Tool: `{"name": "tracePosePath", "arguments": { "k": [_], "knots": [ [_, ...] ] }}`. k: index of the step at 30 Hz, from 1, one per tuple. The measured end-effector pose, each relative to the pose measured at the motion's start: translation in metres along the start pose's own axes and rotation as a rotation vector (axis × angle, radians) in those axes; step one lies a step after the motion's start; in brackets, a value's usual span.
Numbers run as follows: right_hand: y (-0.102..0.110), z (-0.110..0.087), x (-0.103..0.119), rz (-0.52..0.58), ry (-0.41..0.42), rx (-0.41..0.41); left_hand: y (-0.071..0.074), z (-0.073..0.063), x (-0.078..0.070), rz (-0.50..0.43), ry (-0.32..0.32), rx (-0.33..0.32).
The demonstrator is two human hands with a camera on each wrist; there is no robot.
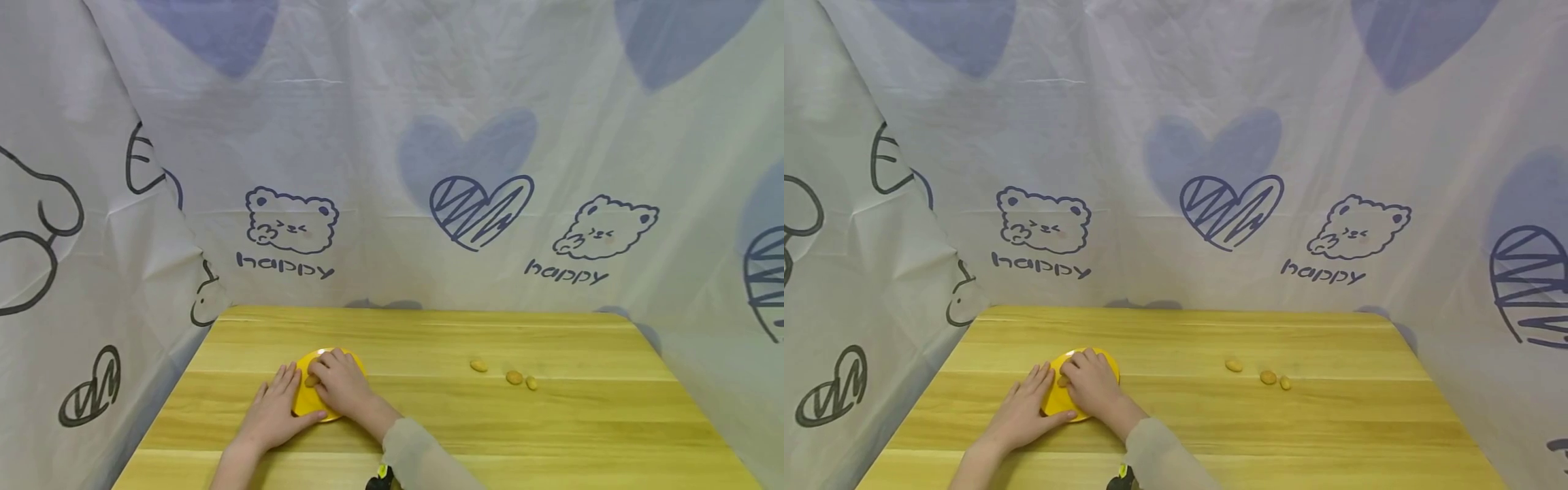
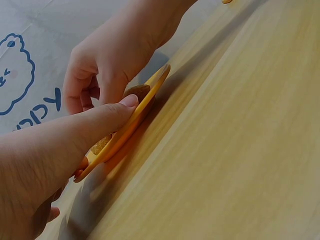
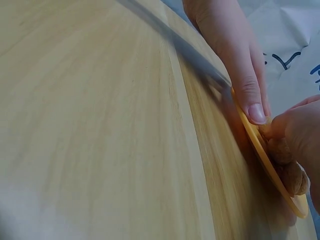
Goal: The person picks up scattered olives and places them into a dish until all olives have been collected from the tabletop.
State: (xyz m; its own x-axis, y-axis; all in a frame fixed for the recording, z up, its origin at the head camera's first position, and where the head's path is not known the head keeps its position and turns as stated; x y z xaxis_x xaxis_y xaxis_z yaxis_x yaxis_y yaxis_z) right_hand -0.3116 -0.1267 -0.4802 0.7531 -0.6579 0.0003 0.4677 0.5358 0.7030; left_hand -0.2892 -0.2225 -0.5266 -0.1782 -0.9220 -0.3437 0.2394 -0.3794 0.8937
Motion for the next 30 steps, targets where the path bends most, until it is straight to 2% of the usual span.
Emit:
{"name": "tracePosePath", "arguments": {
  "k": [4, 19, 30],
  "knots": [
    [0.001, -0.002, -0.002, 0.0, -0.007, 0.017, -0.001, 0.0, 0.001, -0.016, 0.01, 0.006],
    [0.022, -0.016, -0.011, -0.02, 0.016, -0.018, -0.003, 0.0, 0.002, -0.018, 0.018, 0.006],
    [0.046, -0.026, -0.023, 0.036, -0.039, -0.069, -0.001, 0.0, 0.0, -0.02, 0.025, 0.012]
  ]
}}
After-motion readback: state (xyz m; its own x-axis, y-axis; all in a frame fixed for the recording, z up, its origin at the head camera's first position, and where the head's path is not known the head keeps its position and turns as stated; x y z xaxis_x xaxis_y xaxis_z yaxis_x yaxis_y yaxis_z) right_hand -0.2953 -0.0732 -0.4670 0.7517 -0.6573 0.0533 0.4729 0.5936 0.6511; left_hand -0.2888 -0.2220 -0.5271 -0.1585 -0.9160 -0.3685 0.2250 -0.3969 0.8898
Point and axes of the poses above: each hand's wrist, its own z-axis towards the middle knuckle, its own y-axis out of the back of the hand, x = y × z, the point moved 9 cm from there along z, towards the middle knuckle, and after that the axes turned 14 degrees about -x, right-handed, at the moved point
